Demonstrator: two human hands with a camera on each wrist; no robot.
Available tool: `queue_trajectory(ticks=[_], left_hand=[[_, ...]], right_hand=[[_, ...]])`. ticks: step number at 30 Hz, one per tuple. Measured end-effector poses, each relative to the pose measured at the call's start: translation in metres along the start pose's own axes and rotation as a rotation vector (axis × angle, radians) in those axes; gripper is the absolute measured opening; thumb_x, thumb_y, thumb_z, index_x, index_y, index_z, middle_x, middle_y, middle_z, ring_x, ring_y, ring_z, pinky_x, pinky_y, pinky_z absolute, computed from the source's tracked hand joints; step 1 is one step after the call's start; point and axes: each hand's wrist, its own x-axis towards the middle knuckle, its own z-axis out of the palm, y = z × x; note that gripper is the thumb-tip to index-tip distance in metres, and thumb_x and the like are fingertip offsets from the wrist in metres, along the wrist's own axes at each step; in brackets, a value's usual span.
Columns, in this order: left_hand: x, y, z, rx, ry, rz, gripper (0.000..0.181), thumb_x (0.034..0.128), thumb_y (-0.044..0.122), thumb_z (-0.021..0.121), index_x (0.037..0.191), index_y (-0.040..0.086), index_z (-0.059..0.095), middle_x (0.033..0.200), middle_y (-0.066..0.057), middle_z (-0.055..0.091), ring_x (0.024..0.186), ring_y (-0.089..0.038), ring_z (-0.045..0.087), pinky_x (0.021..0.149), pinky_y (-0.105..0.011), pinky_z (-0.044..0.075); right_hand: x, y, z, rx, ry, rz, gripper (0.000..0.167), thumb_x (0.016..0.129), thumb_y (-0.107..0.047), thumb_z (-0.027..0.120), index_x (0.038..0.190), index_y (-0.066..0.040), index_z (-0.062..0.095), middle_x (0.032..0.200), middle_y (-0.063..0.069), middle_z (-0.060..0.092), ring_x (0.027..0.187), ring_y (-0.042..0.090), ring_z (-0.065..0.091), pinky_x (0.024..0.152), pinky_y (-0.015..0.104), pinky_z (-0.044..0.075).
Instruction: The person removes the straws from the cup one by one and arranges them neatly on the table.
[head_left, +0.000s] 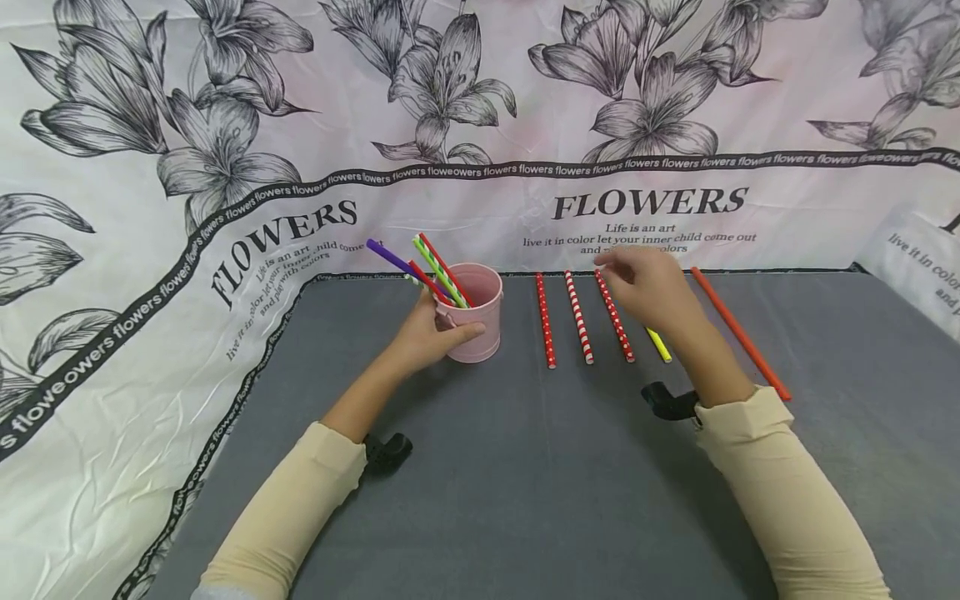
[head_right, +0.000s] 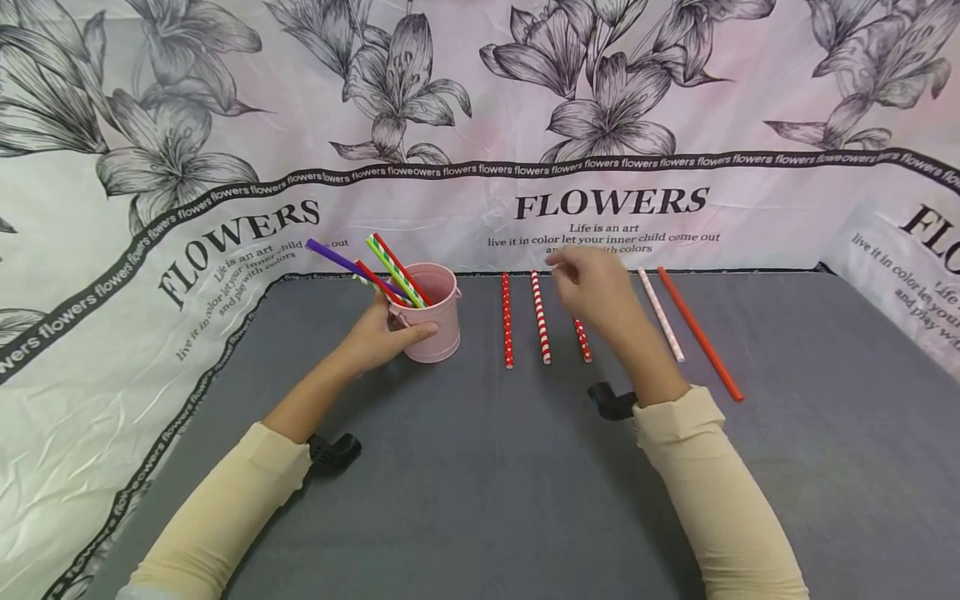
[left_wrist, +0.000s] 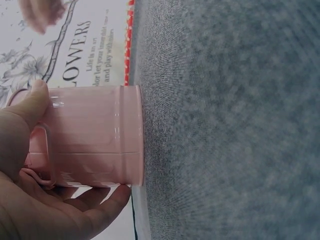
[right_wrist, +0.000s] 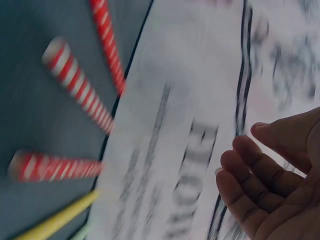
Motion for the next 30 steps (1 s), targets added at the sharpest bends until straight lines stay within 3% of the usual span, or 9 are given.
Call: queue_trajectory(ticks=[4, 7, 13, 17, 23, 30], left_hand=[[0.001, -0.001, 0.000, 0.006, 0.000, 0.000, 0.076, 0.0847, 0.017, 0.081, 0.146, 0.006, 0.036, 0.137, -0.013, 0.047, 0.117, -0.027, 0.053, 0.099, -0.046, 0.048], [0.002, -0.003, 0.000, 0.014, -0.010, 0.007, 0.077, 0.0848, 0.017, 0.081, 0.146, 0.006, 0.035, 0.137, -0.013, 0.047, 0.117, -0.027, 0.053, 0.098, -0.045, 0.048], [0.001, -0.002, 0.000, 0.007, -0.017, -0.006, 0.083, 0.0857, 0.017, 0.081, 0.150, 0.009, 0.028, 0.141, -0.013, 0.041, 0.119, -0.026, 0.052, 0.099, -0.044, 0.048], [0.002, -0.002, -0.003, 0.021, -0.026, -0.005, 0.083, 0.0867, 0.018, 0.079, 0.151, 0.008, 0.027, 0.144, -0.013, 0.040, 0.121, -0.028, 0.051, 0.099, -0.046, 0.047], [0.003, -0.002, -0.005, 0.063, -0.023, 0.009, 0.087, 0.0867, 0.014, 0.078, 0.154, 0.007, 0.024, 0.145, -0.014, 0.041, 0.116, -0.029, 0.050, 0.094, -0.045, 0.049], [0.003, -0.003, -0.002, 0.078, -0.018, 0.031, 0.096, 0.0856, 0.016, 0.081, 0.157, 0.011, 0.017, 0.153, -0.010, 0.037, 0.132, -0.026, 0.044, 0.105, -0.047, 0.043]], right_hand=[[0.015, -0.034, 0.022, -0.009, -0.015, -0.166, 0.020, 0.095, 0.001, 0.059, 0.110, 0.001, 0.073, 0.108, 0.016, 0.072, 0.093, 0.030, 0.065, 0.082, 0.047, 0.051], [0.025, -0.056, 0.038, -0.032, -0.042, -0.256, 0.019, 0.094, 0.003, 0.060, 0.107, 0.000, 0.074, 0.105, 0.013, 0.073, 0.095, 0.029, 0.067, 0.085, 0.046, 0.052], [0.044, -0.087, 0.066, -0.065, -0.133, -0.345, 0.015, 0.094, 0.000, 0.064, 0.105, -0.001, 0.074, 0.095, 0.010, 0.073, 0.082, 0.025, 0.063, 0.076, 0.040, 0.052], [0.056, -0.102, 0.082, -0.034, -0.178, -0.396, 0.014, 0.094, -0.003, 0.066, 0.104, -0.002, 0.075, 0.091, 0.007, 0.072, 0.077, 0.021, 0.061, 0.072, 0.036, 0.051], [0.069, -0.115, 0.101, 0.055, -0.316, -0.364, 0.019, 0.096, -0.001, 0.061, 0.111, -0.003, 0.073, 0.100, 0.007, 0.072, 0.093, 0.021, 0.064, 0.084, 0.035, 0.052], [0.072, -0.110, 0.112, 0.136, -0.391, -0.236, 0.027, 0.098, 0.000, 0.058, 0.122, -0.005, 0.069, 0.109, 0.009, 0.071, 0.095, 0.021, 0.064, 0.084, 0.034, 0.051]])
